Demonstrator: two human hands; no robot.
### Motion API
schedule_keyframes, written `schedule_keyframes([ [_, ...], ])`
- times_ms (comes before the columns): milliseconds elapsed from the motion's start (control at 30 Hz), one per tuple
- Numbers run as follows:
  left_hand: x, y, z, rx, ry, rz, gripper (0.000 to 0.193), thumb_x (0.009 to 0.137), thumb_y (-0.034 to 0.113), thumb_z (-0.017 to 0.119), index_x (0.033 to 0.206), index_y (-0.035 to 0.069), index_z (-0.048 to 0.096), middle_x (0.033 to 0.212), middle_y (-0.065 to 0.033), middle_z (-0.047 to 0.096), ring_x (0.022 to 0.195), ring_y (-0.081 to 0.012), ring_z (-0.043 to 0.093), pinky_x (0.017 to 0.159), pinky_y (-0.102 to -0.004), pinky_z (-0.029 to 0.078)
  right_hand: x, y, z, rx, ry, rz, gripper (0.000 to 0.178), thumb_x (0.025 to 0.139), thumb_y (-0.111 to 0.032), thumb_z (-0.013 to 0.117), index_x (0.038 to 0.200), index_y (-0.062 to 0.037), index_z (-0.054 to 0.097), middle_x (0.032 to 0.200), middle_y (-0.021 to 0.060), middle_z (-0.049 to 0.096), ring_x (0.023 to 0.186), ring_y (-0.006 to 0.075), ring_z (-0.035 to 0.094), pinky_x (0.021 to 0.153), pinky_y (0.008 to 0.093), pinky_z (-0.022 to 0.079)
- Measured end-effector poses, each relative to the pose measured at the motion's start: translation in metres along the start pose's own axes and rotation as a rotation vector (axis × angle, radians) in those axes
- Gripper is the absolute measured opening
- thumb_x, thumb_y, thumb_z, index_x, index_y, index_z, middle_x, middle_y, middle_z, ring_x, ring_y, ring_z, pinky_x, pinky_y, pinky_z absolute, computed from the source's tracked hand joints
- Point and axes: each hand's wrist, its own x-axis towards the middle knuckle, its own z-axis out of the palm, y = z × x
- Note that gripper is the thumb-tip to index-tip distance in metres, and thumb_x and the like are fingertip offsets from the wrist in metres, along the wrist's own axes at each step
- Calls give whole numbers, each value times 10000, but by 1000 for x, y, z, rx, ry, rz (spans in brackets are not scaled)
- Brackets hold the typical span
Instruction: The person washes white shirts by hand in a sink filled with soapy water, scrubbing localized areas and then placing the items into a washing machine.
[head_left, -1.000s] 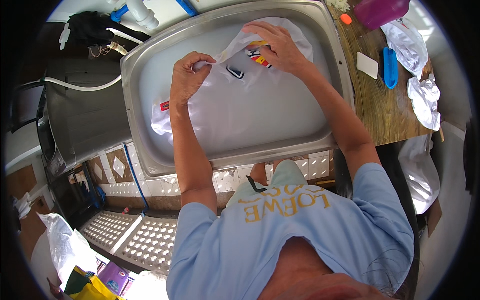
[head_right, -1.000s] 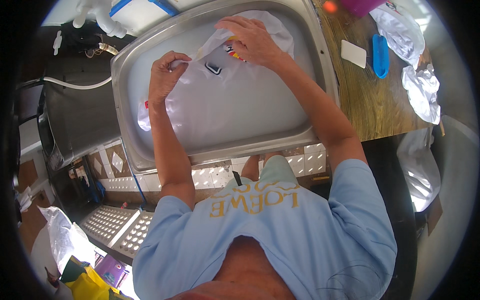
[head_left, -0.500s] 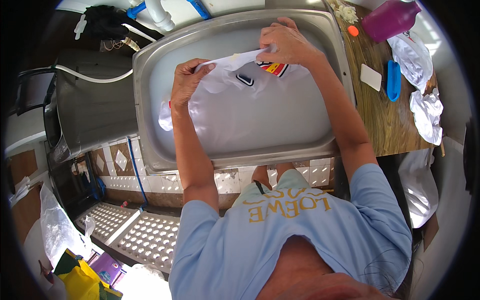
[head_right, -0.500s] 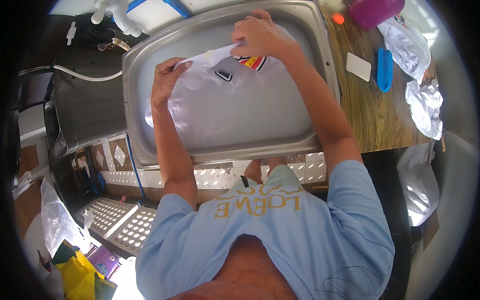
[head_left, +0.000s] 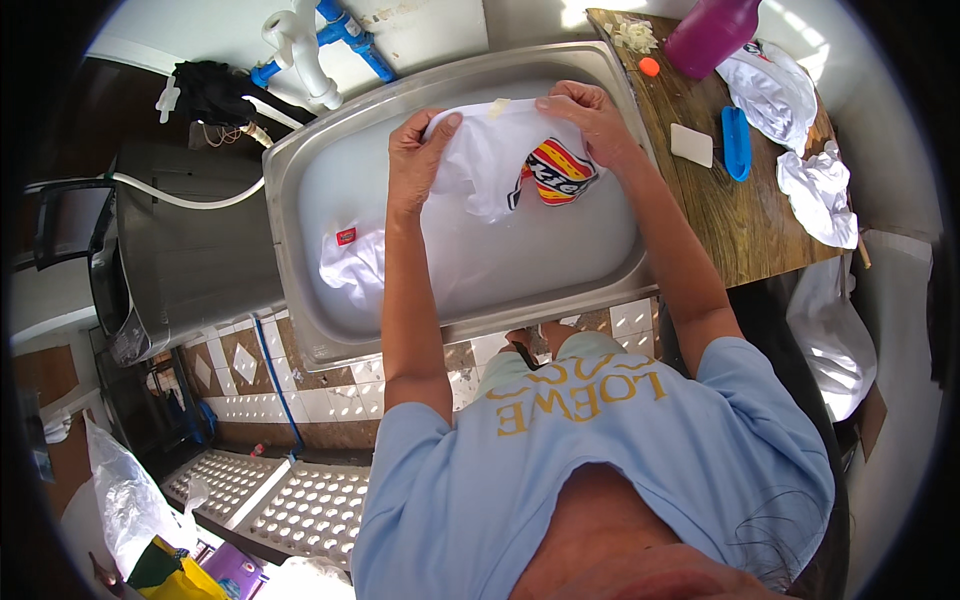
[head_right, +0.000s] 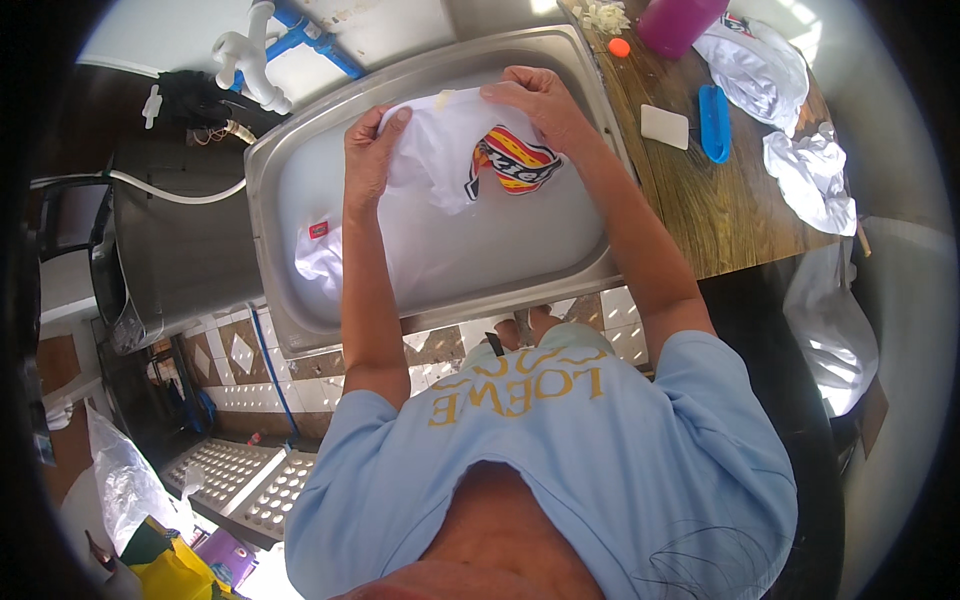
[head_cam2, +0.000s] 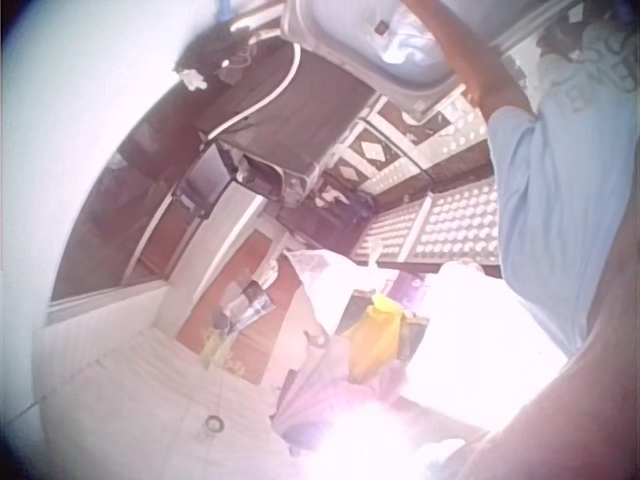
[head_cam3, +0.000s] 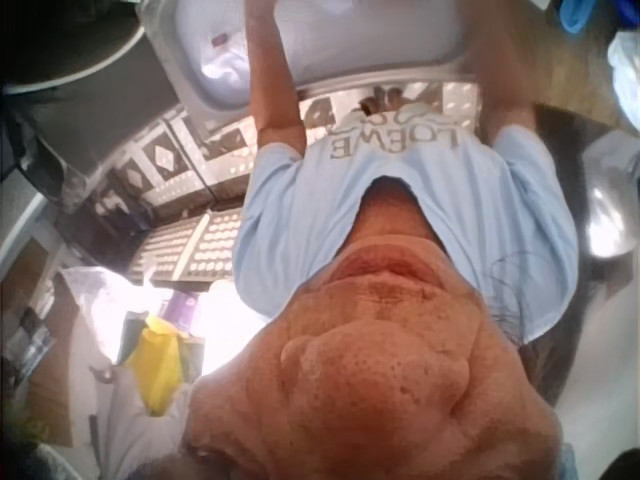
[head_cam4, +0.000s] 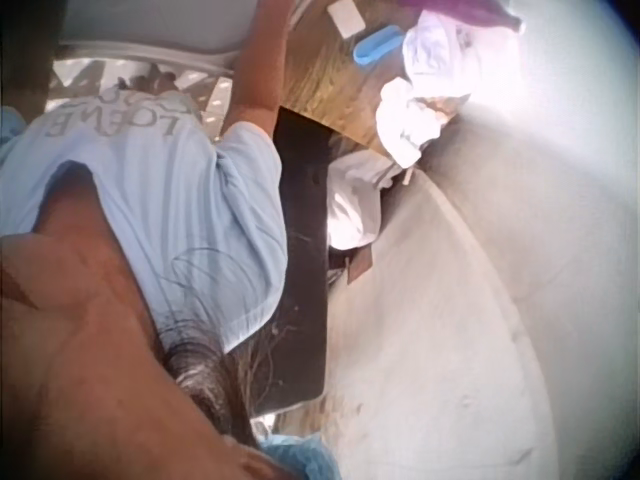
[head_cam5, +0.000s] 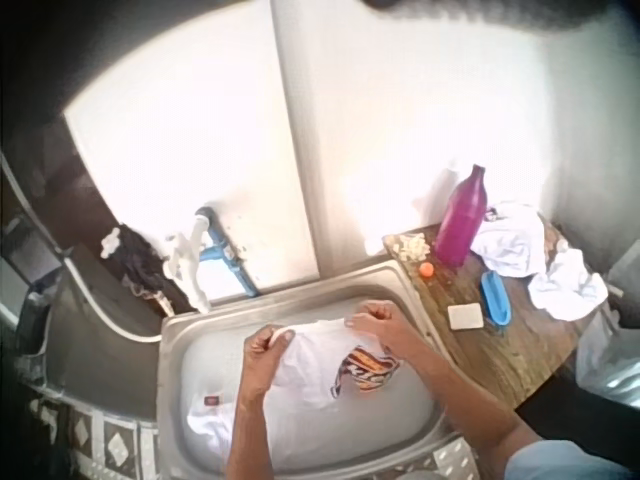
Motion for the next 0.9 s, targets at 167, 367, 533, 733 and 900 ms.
schedule_keyframes([
  [167,5,-89,3,658,138,-5,189,820,193,712,828,15,648,692,9,592,611,-56,481,542,-245,397,19,81,13,-775,472,-315,241,735,-185,665,681,9,533,680,126,547,613,229,541,597,358,443],
  [367,2,-123,-7,875,128,104,240,804,202,698,797,-19,604,695,-99,596,631,-159,575,573,-350,459,27,96,21,-362,494,-153,204,804,-174,621,719,2,561,744,157,608,696,283,617,649,407,497],
  [533,14,-87,2,-462,235,-180,333,864,323,681,752,15,625,733,-43,627,702,-146,596,595,-302,479,25,78,26,806,385,353,182,884,-219,631,814,-62,573,775,92,652,717,246,630,694,432,542],
  [733,-11,-38,142,129,-131,300,389,808,285,740,567,21,586,656,-62,614,616,-111,569,544,-298,441,26,153,15,1138,62,156,276,946,-361,526,932,-91,577,750,-10,533,665,116,545,555,270,477],
  [900,19,-61,118,641,70,525,309,780,102,732,557,-5,546,494,-43,510,475,-86,418,492,-259,377,20,106,49,947,215,209,255,932,-360,558,931,-106,575,809,-13,524,755,104,523,618,275,452],
])
